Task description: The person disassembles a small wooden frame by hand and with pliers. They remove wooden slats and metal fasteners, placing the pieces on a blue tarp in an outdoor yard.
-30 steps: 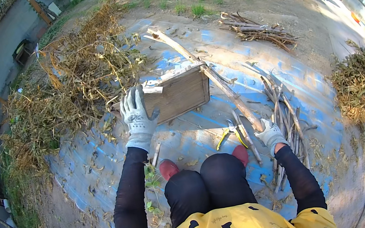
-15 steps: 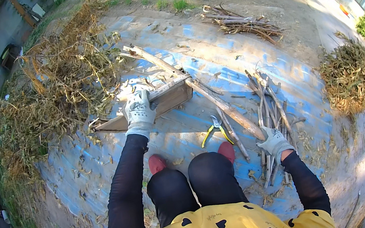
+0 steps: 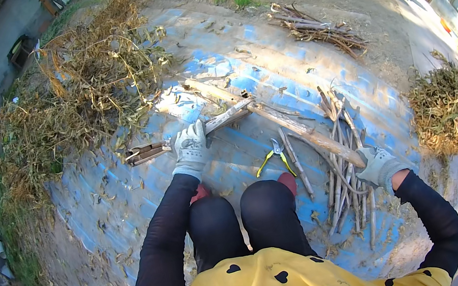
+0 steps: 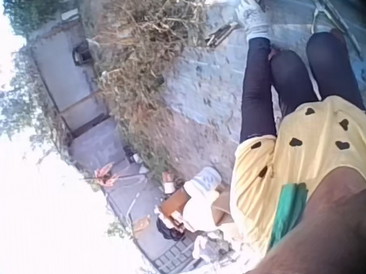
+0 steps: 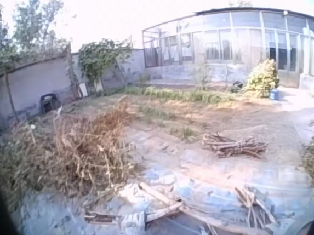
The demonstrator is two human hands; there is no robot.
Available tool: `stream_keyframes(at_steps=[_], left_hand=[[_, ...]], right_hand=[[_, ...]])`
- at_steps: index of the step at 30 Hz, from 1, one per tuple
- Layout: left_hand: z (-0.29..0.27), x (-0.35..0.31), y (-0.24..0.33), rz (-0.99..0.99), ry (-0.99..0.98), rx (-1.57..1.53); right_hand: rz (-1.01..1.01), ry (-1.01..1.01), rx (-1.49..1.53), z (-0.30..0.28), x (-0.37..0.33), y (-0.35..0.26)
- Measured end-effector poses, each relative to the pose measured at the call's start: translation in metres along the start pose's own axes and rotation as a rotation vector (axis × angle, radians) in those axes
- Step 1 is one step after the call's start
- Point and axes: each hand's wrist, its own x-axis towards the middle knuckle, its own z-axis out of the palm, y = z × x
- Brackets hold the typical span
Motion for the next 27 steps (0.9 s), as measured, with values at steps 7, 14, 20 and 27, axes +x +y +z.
stream_keyframes(at_steps=[7, 14, 20, 27], left_hand=[[-0.005, -0.027, 0.017, 0.026, -0.101, -0.025], [0.009, -0.095, 0.014, 0.082, -0.121, -0.05], [0.012, -0.076, 0.02, 0.052, -0.096, -0.061], [0.02, -0.076, 0.021, -0.036, -0.151, -0.001]], right_hand=[[0.134, -0.15, -0.029, -0.01, -0.022, -0.003], [0.032, -0.169, -0.256, -0.071, -0.049, -0.033], [-0.019, -0.081, -0.74, -0.111, -0.032, -0.056], [0.04, 0.076, -0.801, -0.093, 0.002, -0.072]])
